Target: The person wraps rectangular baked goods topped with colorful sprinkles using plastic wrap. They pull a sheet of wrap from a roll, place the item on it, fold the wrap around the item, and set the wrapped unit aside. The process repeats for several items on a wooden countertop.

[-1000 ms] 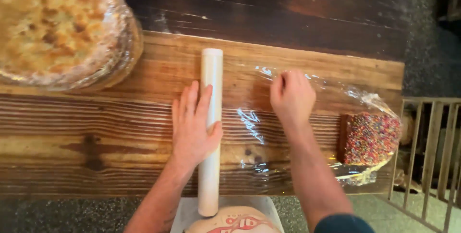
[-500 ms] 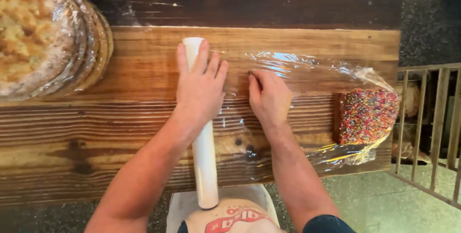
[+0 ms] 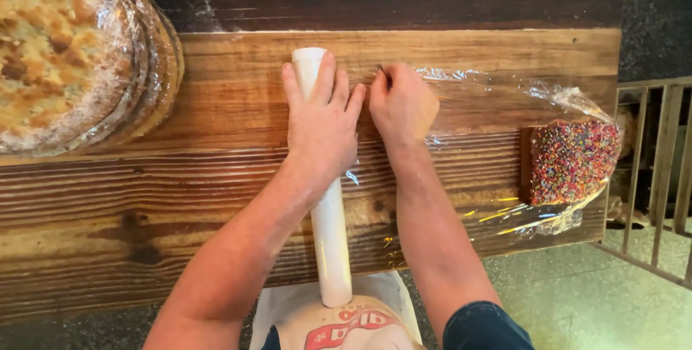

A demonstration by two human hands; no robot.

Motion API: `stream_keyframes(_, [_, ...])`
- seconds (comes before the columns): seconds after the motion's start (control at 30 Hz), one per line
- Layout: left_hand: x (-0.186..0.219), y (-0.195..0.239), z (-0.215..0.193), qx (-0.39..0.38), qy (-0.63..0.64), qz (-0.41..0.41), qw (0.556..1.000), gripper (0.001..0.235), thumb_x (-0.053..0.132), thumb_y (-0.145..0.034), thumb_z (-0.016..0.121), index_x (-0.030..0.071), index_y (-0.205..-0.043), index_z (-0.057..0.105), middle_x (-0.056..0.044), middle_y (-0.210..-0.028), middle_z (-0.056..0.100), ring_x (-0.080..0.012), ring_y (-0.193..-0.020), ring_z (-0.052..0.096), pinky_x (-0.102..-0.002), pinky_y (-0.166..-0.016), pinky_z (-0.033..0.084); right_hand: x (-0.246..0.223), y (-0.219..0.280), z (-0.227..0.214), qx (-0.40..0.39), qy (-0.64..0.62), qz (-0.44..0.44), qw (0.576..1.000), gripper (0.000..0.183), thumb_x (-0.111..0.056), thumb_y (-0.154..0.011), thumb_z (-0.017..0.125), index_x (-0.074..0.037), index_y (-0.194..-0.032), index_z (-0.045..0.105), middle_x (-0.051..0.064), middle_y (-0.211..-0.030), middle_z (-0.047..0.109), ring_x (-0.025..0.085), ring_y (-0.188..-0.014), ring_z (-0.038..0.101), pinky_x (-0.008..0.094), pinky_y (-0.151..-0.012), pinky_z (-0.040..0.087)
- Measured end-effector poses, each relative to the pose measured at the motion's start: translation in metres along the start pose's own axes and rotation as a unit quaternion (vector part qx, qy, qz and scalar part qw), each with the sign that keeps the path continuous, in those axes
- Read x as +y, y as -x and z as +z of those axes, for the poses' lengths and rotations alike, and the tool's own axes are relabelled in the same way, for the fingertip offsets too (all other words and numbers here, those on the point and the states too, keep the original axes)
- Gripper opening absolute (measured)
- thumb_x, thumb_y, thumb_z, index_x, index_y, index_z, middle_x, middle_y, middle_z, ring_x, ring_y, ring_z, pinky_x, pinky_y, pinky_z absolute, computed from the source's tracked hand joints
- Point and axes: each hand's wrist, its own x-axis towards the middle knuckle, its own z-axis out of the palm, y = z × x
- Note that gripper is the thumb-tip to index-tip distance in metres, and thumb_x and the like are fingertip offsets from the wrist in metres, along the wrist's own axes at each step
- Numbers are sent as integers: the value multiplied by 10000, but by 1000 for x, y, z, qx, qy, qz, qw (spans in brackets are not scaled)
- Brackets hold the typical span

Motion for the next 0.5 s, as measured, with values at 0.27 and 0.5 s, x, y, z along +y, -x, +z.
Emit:
stream_keyframes(0.27, [0,-3,5,25,-13,-14,1000,606,341,-956,371,257,-1556,383,-78,-1658,330,-374,-1567,37,-856,-1097,67,-22,20,-48,-184,-9,76,980,190,-282,-929,516,-171,-943,670,87,-929,734,404,-849,672,581,-658,478])
stream_keyframes(0.5, [2,-3,-3,-39,-4,-17,999,699,420,-935,413,282,-1603,260,-46,-1705,213,-383,-1566,-52,-853,-1106,15,10,227,-161,-264,38,48,963,143,-257,-960,574,-146,-907,647,66,-756,621,315,-625,622,491,-510,473])
